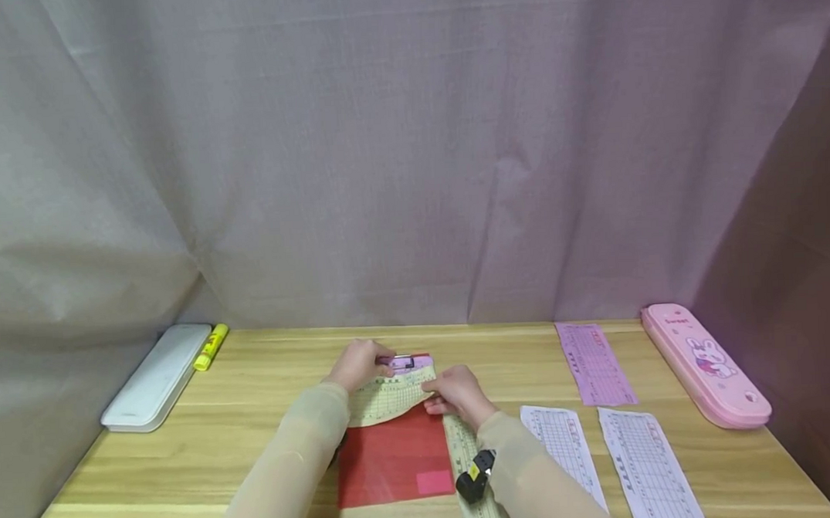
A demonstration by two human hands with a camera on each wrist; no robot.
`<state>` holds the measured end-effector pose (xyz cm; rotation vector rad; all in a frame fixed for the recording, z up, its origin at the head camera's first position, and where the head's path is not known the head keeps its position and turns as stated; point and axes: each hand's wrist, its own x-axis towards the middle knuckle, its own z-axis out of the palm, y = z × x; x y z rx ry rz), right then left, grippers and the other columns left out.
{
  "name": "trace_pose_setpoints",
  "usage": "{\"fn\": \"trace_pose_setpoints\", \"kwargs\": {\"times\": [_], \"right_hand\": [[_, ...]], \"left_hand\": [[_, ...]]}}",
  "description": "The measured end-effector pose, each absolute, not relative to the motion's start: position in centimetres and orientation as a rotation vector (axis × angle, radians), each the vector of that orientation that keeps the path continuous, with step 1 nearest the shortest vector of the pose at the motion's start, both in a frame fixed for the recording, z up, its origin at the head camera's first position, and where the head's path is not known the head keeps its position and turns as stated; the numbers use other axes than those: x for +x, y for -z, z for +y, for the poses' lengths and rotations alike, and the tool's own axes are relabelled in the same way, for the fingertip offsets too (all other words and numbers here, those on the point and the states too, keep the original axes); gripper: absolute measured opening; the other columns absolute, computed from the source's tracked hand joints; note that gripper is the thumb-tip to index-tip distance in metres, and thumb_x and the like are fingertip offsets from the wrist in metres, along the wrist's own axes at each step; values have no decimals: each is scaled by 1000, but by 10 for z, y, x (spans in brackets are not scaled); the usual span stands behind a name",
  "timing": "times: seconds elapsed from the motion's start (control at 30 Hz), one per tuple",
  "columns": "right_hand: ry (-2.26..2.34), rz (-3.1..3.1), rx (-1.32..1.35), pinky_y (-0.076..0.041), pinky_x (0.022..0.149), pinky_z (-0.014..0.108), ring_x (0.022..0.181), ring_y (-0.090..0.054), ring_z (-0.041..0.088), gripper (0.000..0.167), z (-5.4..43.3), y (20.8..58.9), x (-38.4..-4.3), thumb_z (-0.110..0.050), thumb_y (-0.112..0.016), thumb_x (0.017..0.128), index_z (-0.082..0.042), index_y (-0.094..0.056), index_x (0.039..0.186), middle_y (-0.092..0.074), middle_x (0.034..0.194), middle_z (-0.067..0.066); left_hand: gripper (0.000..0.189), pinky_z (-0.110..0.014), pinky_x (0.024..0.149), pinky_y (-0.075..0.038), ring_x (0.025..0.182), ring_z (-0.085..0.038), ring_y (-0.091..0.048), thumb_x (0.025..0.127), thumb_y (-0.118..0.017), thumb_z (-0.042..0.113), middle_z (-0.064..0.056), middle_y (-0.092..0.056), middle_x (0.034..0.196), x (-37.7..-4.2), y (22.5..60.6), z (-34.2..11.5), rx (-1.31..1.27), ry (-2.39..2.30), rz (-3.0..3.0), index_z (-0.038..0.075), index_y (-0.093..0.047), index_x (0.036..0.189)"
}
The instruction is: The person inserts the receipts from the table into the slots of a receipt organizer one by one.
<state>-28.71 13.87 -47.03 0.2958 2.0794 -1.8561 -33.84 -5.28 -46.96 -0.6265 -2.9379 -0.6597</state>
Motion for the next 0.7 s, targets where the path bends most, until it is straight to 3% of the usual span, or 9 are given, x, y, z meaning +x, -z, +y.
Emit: {"fn": "trace_pose_setpoints", "kwargs": {"times": [0.2,0.43,0.7], "right_hand": [[1807,2143,254,-55,49,23,46,-57,9,15,139,472,-288,-3,-64,87,9,-58,91,-60,66,7],[1697,2259,231,-55,49,25,46,-59,11,17,136,474,-289,-7,-65,88,7,-57,92,-61,74,10],[1645,2258,187,-53,45,23,46,-59,12,19,137,473,-292,-10,-56,94,7,-50,100,-60,71,11]], "left_hand": [[28,-30,87,-52,96,-16,-67,78,-76,24,0,-73,100,-340,468,-50,-686,496,-2933,12,-75,103],[6,-29,78,-54,83,-14,-65,87,-70,20,3,-70,84,-339,468,-41,-686,277,-2978,15,-73,86],[9,-31,81,-55,89,-17,-65,89,-67,17,1,-71,89,-337,471,-40,-687,193,-2960,14,-74,94]]}}
